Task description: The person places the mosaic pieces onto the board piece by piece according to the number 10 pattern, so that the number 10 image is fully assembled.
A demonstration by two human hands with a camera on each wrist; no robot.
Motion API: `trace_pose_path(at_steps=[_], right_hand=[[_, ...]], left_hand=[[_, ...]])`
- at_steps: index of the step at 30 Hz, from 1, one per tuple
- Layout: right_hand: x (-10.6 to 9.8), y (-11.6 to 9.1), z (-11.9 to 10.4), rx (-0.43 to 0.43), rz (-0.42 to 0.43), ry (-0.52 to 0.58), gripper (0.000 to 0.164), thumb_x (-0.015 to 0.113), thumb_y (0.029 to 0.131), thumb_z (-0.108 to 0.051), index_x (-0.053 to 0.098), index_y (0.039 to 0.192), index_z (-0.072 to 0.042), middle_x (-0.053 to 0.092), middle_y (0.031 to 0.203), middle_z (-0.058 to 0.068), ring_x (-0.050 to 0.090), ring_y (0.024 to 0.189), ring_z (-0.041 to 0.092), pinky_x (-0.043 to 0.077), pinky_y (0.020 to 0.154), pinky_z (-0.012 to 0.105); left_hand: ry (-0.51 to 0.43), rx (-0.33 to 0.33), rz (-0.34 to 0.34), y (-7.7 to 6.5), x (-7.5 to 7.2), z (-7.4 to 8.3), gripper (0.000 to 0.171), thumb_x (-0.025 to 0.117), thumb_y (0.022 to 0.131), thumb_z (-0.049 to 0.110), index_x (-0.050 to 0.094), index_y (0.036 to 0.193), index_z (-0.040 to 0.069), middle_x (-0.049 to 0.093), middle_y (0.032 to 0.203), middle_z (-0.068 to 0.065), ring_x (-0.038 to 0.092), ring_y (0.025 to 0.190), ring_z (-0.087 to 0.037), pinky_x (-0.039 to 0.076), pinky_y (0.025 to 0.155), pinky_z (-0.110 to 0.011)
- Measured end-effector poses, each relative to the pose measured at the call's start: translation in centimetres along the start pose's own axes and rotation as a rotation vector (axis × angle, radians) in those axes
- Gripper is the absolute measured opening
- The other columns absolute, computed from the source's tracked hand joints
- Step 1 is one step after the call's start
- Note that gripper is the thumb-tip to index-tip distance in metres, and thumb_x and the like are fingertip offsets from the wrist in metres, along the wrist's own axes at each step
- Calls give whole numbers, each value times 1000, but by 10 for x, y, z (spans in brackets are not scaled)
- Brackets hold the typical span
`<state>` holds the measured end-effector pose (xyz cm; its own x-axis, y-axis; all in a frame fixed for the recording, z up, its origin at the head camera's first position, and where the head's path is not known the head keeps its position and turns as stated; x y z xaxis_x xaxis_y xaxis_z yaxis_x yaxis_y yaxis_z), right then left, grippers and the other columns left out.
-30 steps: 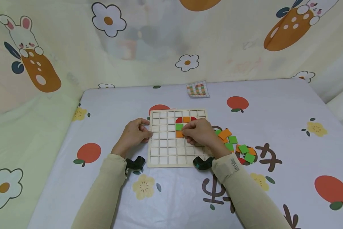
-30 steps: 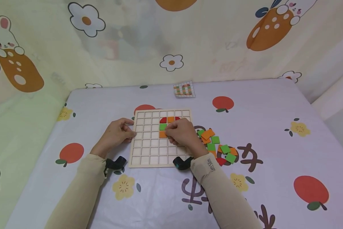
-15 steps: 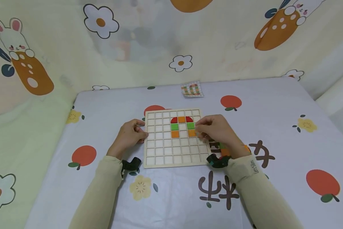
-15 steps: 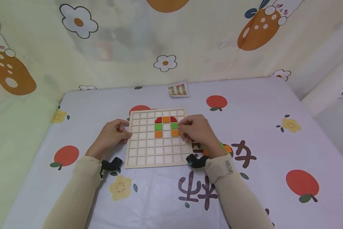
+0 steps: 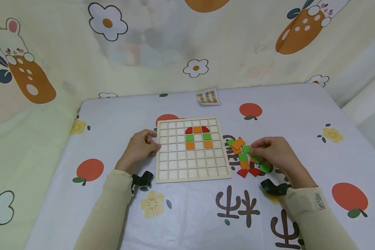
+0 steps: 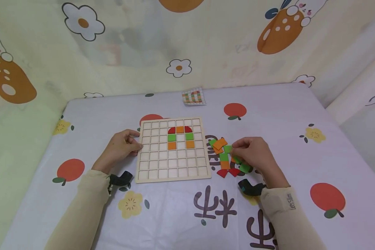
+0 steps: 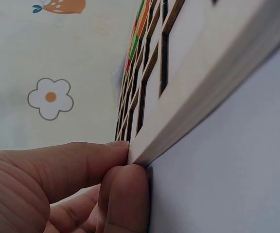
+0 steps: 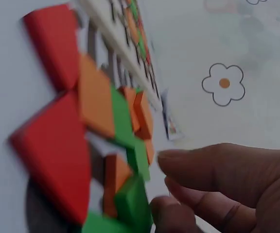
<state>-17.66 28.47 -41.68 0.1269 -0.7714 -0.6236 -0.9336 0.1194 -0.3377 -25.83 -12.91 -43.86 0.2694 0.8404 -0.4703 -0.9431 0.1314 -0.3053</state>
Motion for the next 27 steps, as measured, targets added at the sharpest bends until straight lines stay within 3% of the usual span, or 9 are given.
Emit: trace_pose_path(at_steps=[10, 27], right_hand=[[-4, -12, 14, 32, -21, -64, 46, 80, 91, -28, 70, 125, 1, 66, 102, 12, 58, 90, 27, 53, 67, 32], [-6, -11, 15, 52, -37, -102, 41, 82, 90, -25, 70, 119, 1, 70, 91, 8, 64, 76, 23, 54, 67, 32]], left_hand=[[-3, -7, 9, -1, 0, -1, 46, 78, 93, 8, 59, 135, 5, 64, 94, -10, 66, 72, -16, 57, 65, -23], [-13, -4, 0, 0, -1, -1, 46, 78, 93, 8, 59, 135, 5, 63, 94, -9, 65, 72, -16, 56, 64, -23]])
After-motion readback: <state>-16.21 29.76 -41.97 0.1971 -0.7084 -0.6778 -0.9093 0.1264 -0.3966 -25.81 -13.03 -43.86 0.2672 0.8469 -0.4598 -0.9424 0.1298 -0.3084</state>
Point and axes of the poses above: each hand's wrist, its own y-axis towards the middle knuckle, its own x-axis out of the palm, z = x × y, the point moved 6 cm from there along y, towards the middle knuckle
